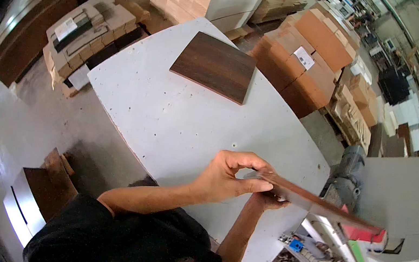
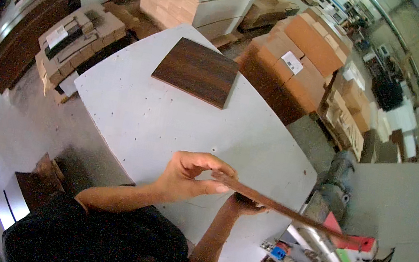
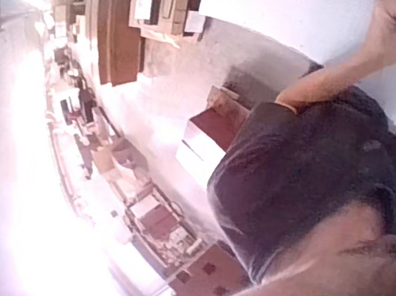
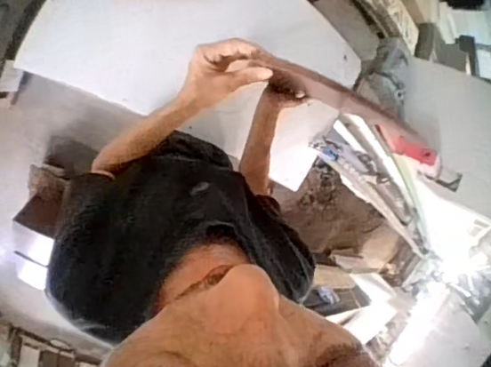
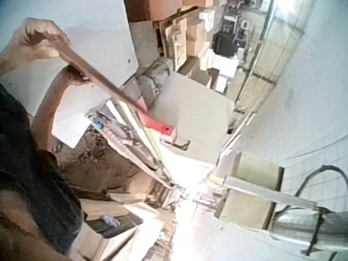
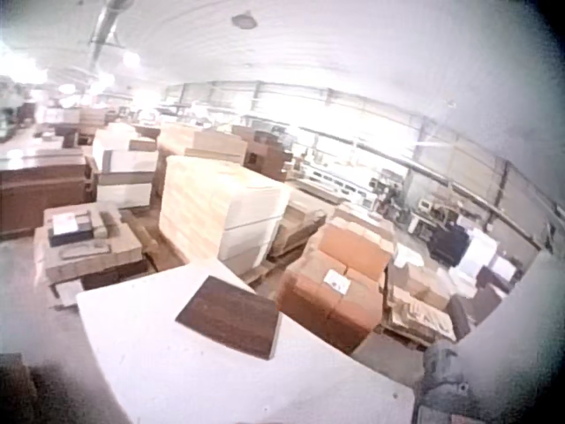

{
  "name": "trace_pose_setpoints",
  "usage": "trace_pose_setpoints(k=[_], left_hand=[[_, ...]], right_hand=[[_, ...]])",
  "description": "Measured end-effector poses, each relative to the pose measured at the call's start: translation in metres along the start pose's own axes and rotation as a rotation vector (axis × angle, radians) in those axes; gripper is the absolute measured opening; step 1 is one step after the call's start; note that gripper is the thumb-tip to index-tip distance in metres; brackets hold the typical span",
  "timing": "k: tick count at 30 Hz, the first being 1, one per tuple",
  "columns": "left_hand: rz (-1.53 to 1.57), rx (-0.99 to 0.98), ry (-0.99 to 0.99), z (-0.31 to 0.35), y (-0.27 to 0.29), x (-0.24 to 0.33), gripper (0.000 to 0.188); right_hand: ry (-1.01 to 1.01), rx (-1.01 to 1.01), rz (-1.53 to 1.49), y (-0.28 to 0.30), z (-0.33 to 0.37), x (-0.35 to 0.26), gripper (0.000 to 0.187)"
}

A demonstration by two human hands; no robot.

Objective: The person picks up dark wooden panels from a white table, inspects them, and stacks them onto a wooden pallet on the floor. The person repeats this process, moving panels from the table to the pallet in a repetitive manner.

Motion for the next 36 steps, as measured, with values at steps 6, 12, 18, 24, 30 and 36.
trace_pose_setpoints(k=[6,12,18,24,30,36], left_hand=[[0.006,0.103,-0.068,0.012,0.029,0.025,0.044],[0.292,0.122,-0.052,0.013,0.046,0.034,0.051],[0.518,0.156,-0.060,0.007,0.059,0.027,0.046],[0.666,0.205,-0.015,0.000,0.068,0.012,0.047],[0.670,0.223,0.000,-0.005,0.071,-0.002,0.043],[0.655,0.249,0.006,-0.009,0.075,-0.002,0.041]], right_hand=[[0.198,-0.164,-0.026,-0.070,0.027,0.016,0.041],[0.206,-0.047,0.028,-0.043,-0.011,0.014,0.042],[0.234,-0.523,0.050,-0.031,-0.009,0.013,0.046],[0.307,0.043,0.167,-0.081,0.025,0.024,0.058],[0.219,0.025,0.233,-0.048,-0.007,0.025,0.073],[0.209,-0.126,0.415,-0.042,-0.007,0.033,0.093]])
Point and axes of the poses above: each hand's wrist, its own z-axis away from the middle knuckle, its own y-axis out of the back of the hand, x = y × z, the point moved 1 cm from there along -z, towards the middle knuckle, and after that the axes turned 7 degrees about -y, right-handed, at the moved point
